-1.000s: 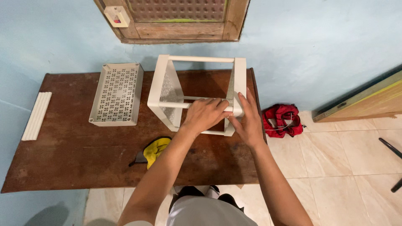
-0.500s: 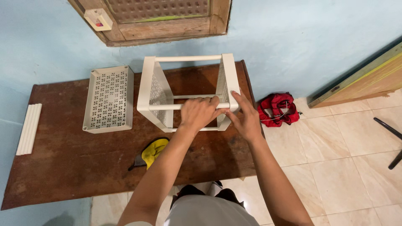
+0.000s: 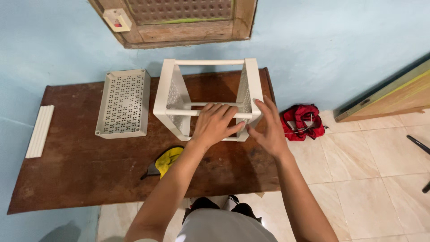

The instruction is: The person disassembles a white plastic shelving unit on a wooden table, removing rods and trays one by one and stacking them. The person then wipes one rod with a cloth.

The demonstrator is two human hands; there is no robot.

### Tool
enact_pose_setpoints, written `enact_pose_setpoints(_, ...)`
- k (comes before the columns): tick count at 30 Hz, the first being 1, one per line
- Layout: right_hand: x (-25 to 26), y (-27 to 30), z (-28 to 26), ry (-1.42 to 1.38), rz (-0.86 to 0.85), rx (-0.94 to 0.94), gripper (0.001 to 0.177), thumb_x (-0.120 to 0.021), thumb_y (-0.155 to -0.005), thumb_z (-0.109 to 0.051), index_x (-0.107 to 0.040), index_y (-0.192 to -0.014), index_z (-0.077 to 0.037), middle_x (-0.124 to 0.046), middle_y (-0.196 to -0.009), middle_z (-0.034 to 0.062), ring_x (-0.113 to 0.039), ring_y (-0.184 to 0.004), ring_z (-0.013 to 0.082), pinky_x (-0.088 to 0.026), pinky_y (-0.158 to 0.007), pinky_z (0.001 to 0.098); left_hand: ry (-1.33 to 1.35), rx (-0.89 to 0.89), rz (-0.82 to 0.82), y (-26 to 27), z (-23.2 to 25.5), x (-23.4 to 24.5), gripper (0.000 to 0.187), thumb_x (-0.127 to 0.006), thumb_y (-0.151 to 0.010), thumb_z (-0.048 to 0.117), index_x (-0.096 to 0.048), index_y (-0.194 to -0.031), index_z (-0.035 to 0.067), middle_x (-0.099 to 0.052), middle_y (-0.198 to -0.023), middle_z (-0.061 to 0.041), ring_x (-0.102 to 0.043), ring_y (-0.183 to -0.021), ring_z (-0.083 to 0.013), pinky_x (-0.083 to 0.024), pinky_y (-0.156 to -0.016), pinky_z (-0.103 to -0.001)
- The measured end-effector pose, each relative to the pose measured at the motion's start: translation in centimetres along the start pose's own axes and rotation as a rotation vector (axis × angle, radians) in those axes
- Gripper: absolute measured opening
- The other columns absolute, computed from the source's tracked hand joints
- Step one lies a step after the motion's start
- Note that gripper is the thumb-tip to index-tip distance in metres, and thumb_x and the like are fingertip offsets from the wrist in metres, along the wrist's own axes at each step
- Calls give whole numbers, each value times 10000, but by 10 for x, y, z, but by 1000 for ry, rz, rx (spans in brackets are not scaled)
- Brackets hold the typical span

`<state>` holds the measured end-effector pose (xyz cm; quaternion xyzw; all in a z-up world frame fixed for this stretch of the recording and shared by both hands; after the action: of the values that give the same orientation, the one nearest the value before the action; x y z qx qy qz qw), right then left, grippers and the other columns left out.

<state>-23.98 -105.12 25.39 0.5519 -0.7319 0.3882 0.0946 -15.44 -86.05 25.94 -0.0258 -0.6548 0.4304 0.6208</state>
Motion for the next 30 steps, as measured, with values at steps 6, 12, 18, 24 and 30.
enact_pose_setpoints(6, 6, -6, -34, 201, 62, 194, 698, -789, -855, -222, -489, -1466, -65, -433, -1555, 188, -433, -1435, 412, -281, -1250, 565, -61, 21, 23, 44, -20, 34, 424, -723, -968, 332, -641, -1332, 130, -564, -1388, -74, -529, -1316, -257, -338, -1217, -506)
enact_pose_setpoints(12, -35, -29, -86, 309, -71, 348, 399, -729, -920, -252, -671, -1271, -71, -616, -1384, 128, -556, -1339, 338, -299, -1227, 578, -168, 101, 25, 88, -72, 87, 444, -698, -965, 303, -602, -1359, 120, -513, -1474, -101, -451, -1413, -280, -264, -1253, -524)
enact_pose_setpoints(18, -103, -68, -112, 413, -286, 443, 443, -743, -924, -318, -673, -1255, -33, -715, -1137, 149, -675, -1040, 325, -541, -917, 464, -149, 78, -63, 103, -127, 107, 553, -653, -1004, 333, -539, -1480, 76, -479, -1574, -102, -398, -1497, -258, -267, -1265, -500)
enact_pose_setpoints(24, -158, -76, -111, 564, -309, 515, 239, -711, -950, -198, -669, -1122, -39, -713, -983, 95, -711, -953, 262, -579, -801, 389, -347, -83, -118, 107, -154, 96, 558, -585, -1051, 389, -507, -1525, 105, -466, -1606, -40, -377, -1514, -184, -228, -1271, -518)
enact_pose_setpoints(30, -167, -77, -113, 688, -433, 380, 335, -586, -1029, -380, -626, -1150, -69, -716, -998, 148, -741, -817, 320, -595, -605, 419, -301, -127, -61, 113, -167, 89, 565, -604, -1045, 415, -519, -1518, 119, -469, -1607, -27, -385, -1511, -162, -220, -1260, -569)
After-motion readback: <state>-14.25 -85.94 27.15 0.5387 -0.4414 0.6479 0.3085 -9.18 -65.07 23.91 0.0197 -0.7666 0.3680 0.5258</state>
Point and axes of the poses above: each hand's wrist, its own y-axis away from the middle knuckle, its own x-axis out of the back of the hand, z = x × y, the point moved 1 cm from there along -y, towards the middle knuckle
